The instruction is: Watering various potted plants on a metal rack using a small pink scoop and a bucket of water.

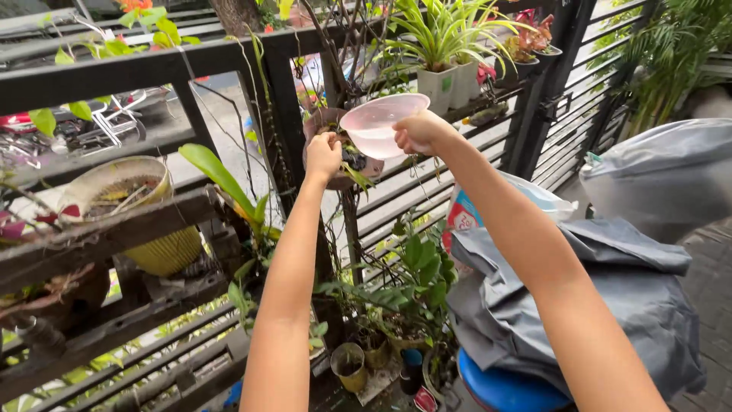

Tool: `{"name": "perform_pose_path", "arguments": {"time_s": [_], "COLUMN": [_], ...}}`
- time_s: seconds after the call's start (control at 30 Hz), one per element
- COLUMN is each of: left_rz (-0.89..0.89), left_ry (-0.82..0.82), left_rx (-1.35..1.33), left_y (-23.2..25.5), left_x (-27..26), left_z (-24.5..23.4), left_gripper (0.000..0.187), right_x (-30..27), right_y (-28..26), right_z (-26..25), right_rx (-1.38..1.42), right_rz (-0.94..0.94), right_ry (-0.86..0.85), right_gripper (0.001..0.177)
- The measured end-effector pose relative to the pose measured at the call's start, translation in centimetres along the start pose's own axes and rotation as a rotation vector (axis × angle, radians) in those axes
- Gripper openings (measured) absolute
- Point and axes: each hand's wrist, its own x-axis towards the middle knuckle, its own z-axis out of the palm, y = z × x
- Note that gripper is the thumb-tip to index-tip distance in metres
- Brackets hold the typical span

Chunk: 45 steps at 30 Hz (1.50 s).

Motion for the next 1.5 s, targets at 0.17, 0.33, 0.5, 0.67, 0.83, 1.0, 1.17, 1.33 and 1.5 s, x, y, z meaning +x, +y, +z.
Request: {"name": "perform_pose_path", "arguments": {"time_s": [0.17, 0.33, 0.5, 0.67, 0.83, 1.0, 1.17, 1.33, 1.5], "left_rz": [0.144, -0.383, -0.357, 0.139, -0.785, -0.673, -0.595, -0.509, -0.53], "left_ry": [-0.399, -0.453, -0.466, -0.659, -0.515, -0.598, -0.529, -0.489, -0.469], "left_rx": [0.411, 0.087, -0.162, 0.482, -0.56, -0.674, -0.438, -0.609, -0.582], "left_y": [-6.3, -7.7, -19.3, -20.5, -9.3, -11.7, -8.1, -11.1, -7.8], "left_x": [6.0, 2.3, 13.0, 13.9, 10.6, 10.6, 9.6, 9.6, 9.4], "left_z": [4.2, 5.0, 13.9, 14.0, 7.5, 11.0, 9.4, 11.6, 11.4], "left_gripper": [0.037, 0.044, 0.05, 0.024, 0.017, 0.017, 0.031, 0.043, 0.05], "right_x": [7.8, 7.4, 8.2, 5.3, 5.2, 3.3, 4.3, 4.7, 5.5], "right_y": [-1.1, -3.2, -3.5, -3.8, -3.8, -4.4, -4.1, -2.7, -1.1], "right_z": [-0.4, 2.6, 2.5, 3.6, 2.7, 3.7, 2.2, 0.3, -3.3], "right_rx": [0.078, -0.038, -0.065, -0.138, -0.139, -0.261, -0.197, 0.07, 0.009], "right_rz": [0.122, 0.076, 0.064, 0.035, 0.023, -0.012, 0.015, 0.075, -0.081], "right_ry": [-0.01, -0.011, 0.063, 0.179, 0.188, 0.215, 0.219, 0.079, 0.196], "right_gripper": [0.015, 0.014, 0.014, 0.011, 0.012, 0.015, 0.01, 0.007, 0.01]}}
